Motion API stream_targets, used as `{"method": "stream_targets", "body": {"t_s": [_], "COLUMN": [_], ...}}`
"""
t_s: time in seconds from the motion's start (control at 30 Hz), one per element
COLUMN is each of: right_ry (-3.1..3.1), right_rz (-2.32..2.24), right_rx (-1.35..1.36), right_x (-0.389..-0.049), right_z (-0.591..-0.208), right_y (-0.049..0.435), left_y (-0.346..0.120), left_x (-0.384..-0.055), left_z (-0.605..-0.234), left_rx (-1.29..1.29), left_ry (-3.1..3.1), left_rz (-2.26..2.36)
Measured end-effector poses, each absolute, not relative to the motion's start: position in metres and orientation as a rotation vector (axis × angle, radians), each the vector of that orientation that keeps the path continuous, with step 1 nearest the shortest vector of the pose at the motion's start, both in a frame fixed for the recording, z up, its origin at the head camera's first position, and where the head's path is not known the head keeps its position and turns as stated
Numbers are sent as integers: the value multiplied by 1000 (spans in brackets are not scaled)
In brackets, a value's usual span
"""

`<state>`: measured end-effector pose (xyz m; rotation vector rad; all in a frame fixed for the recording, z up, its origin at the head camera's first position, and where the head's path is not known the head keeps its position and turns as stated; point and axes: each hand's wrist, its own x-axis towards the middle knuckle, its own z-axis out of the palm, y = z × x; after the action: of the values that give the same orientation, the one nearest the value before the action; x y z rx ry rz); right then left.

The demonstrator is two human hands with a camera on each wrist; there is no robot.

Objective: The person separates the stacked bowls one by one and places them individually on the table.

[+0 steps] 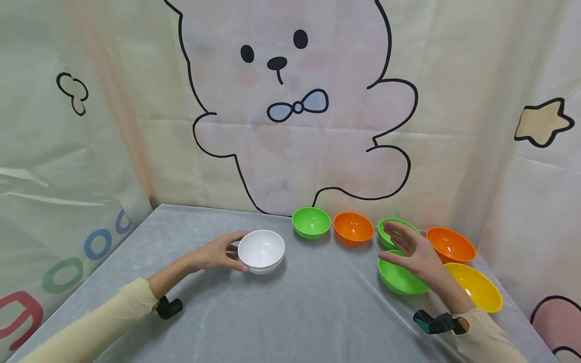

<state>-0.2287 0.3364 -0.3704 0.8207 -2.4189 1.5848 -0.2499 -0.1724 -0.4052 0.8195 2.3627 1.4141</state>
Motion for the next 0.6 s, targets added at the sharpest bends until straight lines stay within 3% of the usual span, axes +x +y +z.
{"method": "stream_targets", "body": {"t_s": [0.6], "right_ry": [-2352], "right_rz": [1757], "right_rx": [979], "right_x": [-249], "right_z": [-369], "right_y": [286], "left_y": [-173], "left_x": [-251], "left_z": [-405], "left_rx": [820], "left_ry": [2342], "left_rz": [1436]}}
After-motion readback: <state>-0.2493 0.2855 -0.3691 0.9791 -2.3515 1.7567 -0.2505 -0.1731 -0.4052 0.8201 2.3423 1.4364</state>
